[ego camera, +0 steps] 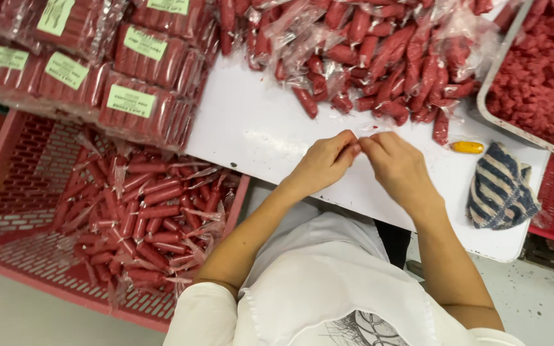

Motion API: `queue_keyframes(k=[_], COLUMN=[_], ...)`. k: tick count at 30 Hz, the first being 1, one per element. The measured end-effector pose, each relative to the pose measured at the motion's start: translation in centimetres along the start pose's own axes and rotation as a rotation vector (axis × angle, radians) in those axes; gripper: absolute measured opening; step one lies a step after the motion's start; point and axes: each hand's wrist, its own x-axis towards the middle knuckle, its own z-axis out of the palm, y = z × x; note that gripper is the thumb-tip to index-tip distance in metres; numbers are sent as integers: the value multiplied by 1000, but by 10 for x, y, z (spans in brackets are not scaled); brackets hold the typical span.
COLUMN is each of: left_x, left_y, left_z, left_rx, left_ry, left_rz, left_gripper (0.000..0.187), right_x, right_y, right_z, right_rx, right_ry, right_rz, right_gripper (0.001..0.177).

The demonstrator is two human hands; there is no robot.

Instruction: The person ties links of raw sausage casing by hand and places the finished links into a red basket. The person also handles loose ground meat from a metal tray and places it into the basket. Packaged sausages are visible on the table.

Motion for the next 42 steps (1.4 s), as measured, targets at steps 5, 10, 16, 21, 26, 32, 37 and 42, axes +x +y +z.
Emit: queue_keyframes(k=[5, 10, 16, 21, 26, 32, 37, 42], left_x=[-19, -28, 3, -10, -10, -18, -29, -33], left_y=[14, 43, 14, 0, -28, -22, -10, 33], left_z=[-23, -30, -9, 14, 38, 22, -7, -33], left_rx=[-214, -706, 781, -853, -1369, -1489, -1416, -1434], left_ry=[-148, -439, 85, -318, -24, 198, 178, -383], left_rz=[-7, -128, 405, -86, -305, -247, -67, 205], left_gripper=[22, 29, 7, 7, 17, 15, 13, 24], right_x=[28, 28, -20, -44, -40, -8, -10, -18], right_y=[8, 11, 26, 2, -7, -25, -22, 21], right_z=[0, -11, -10, -12, 18, 33, 42, 10], right_rx=[157, 55, -92, 226, 312, 272, 254, 65], right_ry=[68, 160, -33, 62, 106, 76, 38, -312], right_rz=[-159, -245, -131, 81, 181, 143, 81, 174], right_gripper=[15, 17, 16, 21, 16, 11, 35, 17])
